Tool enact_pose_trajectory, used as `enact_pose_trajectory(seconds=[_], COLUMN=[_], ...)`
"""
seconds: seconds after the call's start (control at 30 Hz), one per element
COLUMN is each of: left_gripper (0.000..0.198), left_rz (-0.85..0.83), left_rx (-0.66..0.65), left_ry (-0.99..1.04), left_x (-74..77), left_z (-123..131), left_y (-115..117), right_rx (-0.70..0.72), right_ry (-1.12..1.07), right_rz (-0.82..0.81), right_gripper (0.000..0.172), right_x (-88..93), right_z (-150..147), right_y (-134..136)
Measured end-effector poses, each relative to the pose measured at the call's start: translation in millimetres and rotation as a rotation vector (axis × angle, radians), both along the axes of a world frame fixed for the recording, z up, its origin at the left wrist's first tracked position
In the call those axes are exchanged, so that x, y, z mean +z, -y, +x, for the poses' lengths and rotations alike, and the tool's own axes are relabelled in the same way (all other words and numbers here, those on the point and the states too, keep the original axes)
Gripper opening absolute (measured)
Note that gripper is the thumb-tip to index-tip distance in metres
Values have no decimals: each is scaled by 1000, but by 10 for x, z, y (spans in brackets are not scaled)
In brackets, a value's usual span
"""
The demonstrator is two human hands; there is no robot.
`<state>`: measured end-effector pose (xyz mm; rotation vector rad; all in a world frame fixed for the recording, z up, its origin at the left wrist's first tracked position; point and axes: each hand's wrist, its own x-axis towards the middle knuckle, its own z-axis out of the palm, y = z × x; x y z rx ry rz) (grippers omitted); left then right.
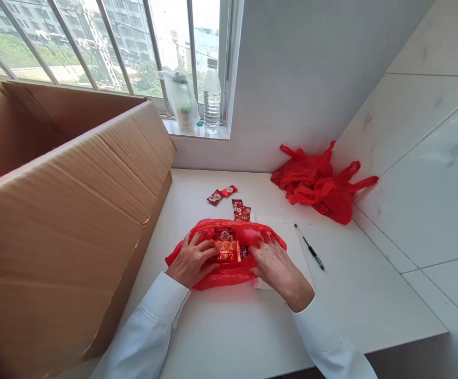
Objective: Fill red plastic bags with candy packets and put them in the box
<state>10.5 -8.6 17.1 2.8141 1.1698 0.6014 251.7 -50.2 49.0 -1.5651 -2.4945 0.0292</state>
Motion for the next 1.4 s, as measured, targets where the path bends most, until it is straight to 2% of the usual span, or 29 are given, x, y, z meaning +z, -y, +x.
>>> enact_pose_trajectory(seconds=[0.1,0.17,0.3,0.37,0.43,0.57,0.7,0.77,0.83,0.93,1.03,1.17,1.23,1.33,1.4], left_gripper=[13,17,23,25,27,36,45,43,38,29,29,31,28,25,22], left_rz=[28,70,258,375,404,230,-33,-108,-102,-24,22,125,188,272,276], left_rx=[15,31,88,184,322,541,568,527,490,469,484,502,479,339,211], left_ry=[4,15,103,144,134,122,137,172,226,329,430,537,557,520,388], left_x=[0,45,183,216,200,38,-108,-73,58,372,661,849,904,1006,1075], left_z=[-39,-71,-126,-163,-211,-329,-447,-482,-489,-436,-288,17,131,145,49], left_y=[-32,-37,85,202,317,448,492,517,540,546,537,612,697,844,936], right_rx=[11,4,64,109,141,87,-175,-288,-342,-368,-370,-388,-324,-147,-60], right_ry=[102,128,103,111,118,115,236,247,204,49,-184,-514,-791,-1276,-1447], right_rz=[-89,-72,24,60,102,234,429,395,276,201,347,507,406,27,-180], right_gripper=[33,27,41,44,44,42,49,56,59,48,30,23,18,11,14], right_x=[7,66,245,341,421,463,334,260,228,294,476,732,809,860,876], right_z=[11,-1,-62,-90,-110,-107,-2,86,167,210,144,32,30,118,217], right_y=[11,18,45,66,92,109,32,-11,-34,-33,-17,-1,5,48,124])
